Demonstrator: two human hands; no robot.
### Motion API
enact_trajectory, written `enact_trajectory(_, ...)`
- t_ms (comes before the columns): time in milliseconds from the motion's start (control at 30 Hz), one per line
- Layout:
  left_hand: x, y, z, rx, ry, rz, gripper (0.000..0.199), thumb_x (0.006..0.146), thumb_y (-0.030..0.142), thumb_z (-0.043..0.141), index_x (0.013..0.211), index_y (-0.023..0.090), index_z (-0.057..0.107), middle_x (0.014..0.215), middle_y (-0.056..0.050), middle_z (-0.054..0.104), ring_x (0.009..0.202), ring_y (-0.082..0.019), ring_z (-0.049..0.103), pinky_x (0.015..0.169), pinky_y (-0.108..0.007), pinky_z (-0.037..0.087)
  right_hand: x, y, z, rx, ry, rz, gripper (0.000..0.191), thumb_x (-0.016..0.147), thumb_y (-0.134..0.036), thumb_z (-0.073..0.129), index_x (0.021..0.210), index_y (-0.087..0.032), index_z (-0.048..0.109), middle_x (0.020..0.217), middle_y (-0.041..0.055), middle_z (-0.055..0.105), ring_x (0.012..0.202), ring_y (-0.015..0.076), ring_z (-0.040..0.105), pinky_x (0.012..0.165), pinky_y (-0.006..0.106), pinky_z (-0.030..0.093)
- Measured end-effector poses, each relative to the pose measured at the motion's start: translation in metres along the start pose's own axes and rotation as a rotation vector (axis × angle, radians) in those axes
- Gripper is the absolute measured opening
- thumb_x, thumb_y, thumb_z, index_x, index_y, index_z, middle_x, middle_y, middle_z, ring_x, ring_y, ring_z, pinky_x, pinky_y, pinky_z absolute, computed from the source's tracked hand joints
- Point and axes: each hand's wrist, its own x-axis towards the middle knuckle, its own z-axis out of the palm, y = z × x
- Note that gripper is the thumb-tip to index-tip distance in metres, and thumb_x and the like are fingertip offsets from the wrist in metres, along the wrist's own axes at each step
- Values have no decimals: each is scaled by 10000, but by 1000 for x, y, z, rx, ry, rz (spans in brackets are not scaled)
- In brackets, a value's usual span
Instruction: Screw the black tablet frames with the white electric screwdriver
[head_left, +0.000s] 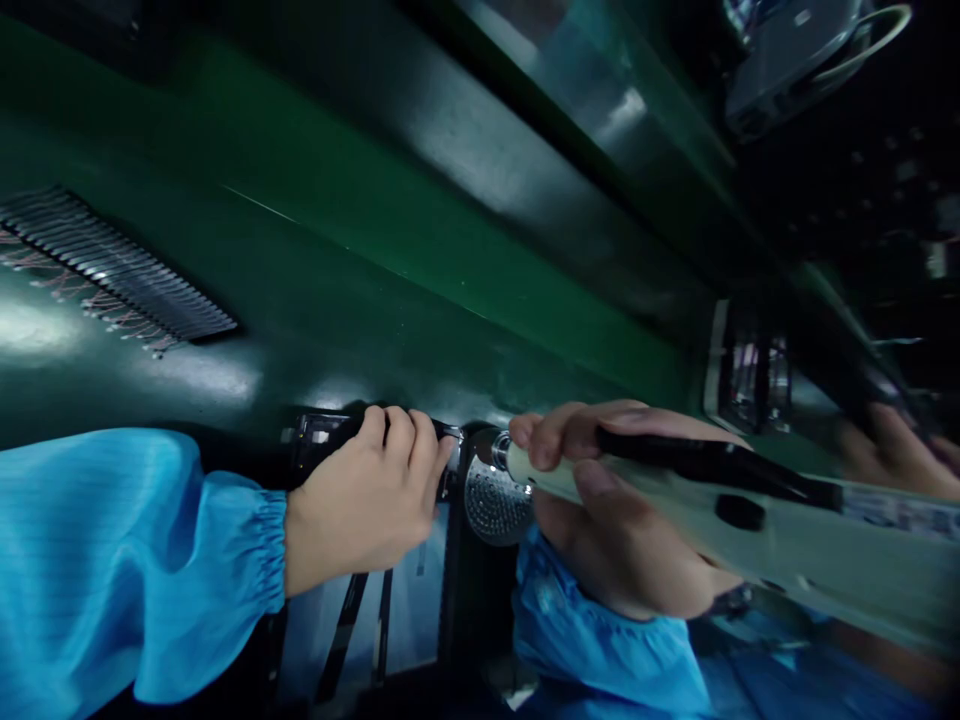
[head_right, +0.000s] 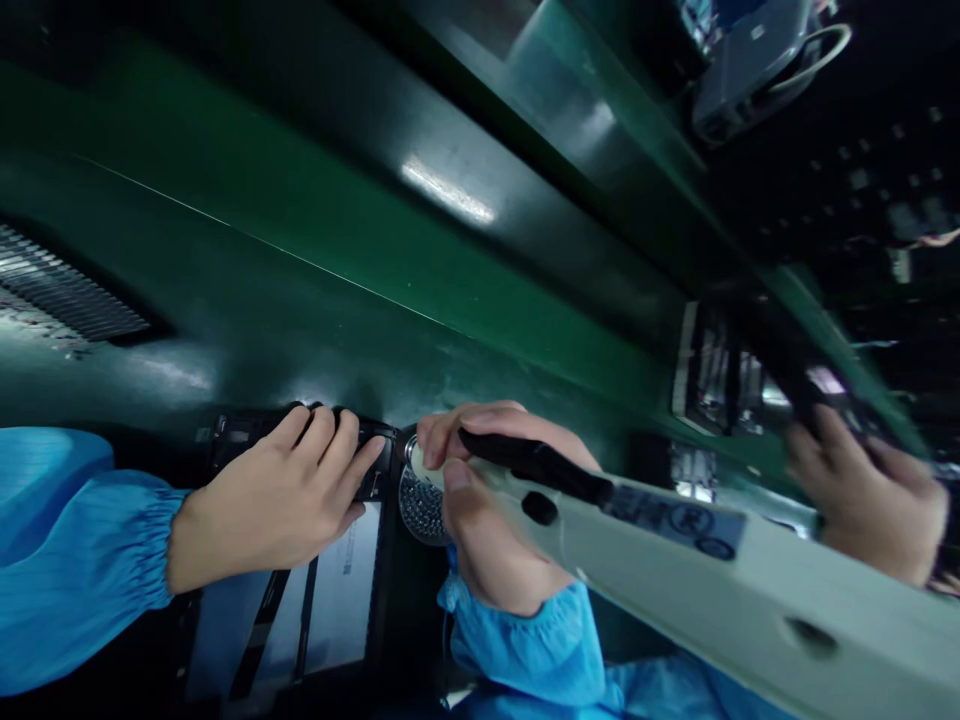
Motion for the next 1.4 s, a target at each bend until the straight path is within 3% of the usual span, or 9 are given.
enact_trajectory(233,1,1,-3,-21,-18,-3,513,1010,321,455,1358,-40,566,1178,-329,651,994,-440,684,786,-551,530,1,12,1,92,-40,-52,311,728,-13,720,906,-267,722,688,-32,593,603,129,585,642,361,571)
enact_trajectory(333,2,0,-6,-11,-61,4,507,1013,313,469,1372,-35,553,1189,-332,646,998,-436,691,790,-543,536,2,19,6,194,-11,-135,278,740,-6,694,918,-217,726,710,-26,606,599,116,585,611,330,550)
enact_trajectory(433,1,-1,-8,7,-69,17,500,1016,321,454,1365,-19,570,1178,-322,657,997,-432,696,783,-523,545,3,21,4,238,-1,-126,251,755,-40,685,937,-207,732,725,-21,629,612,120,603,617,331,549)
enact_trajectory(667,-5,1,-6,44,-26,0,482,1005,327,486,1322,-9,623,1177,-335,661,1007,-441,700,809,-539,565,-9,27,-44,246,288,-134,271,669,-109,729,911,-231,732,646,-32,600,601,123,589,617,303,545)
enact_trajectory(767,-6,2,-6,53,-20,2,489,989,340,521,1313,-8,634,1182,-338,661,1014,-447,700,821,-541,574,-13,38,-54,211,366,-98,266,650,-111,730,887,-231,726,639,-32,594,606,129,596,645,321,555)
enact_trajectory(1400,-5,1,-6,72,11,4,503,963,381,524,1287,23,666,1154,-315,683,964,-426,715,788,-505,583,-9,54,-42,227,339,-61,228,694,-140,736,911,-211,716,679,-20,602,653,135,604,656,333,554)
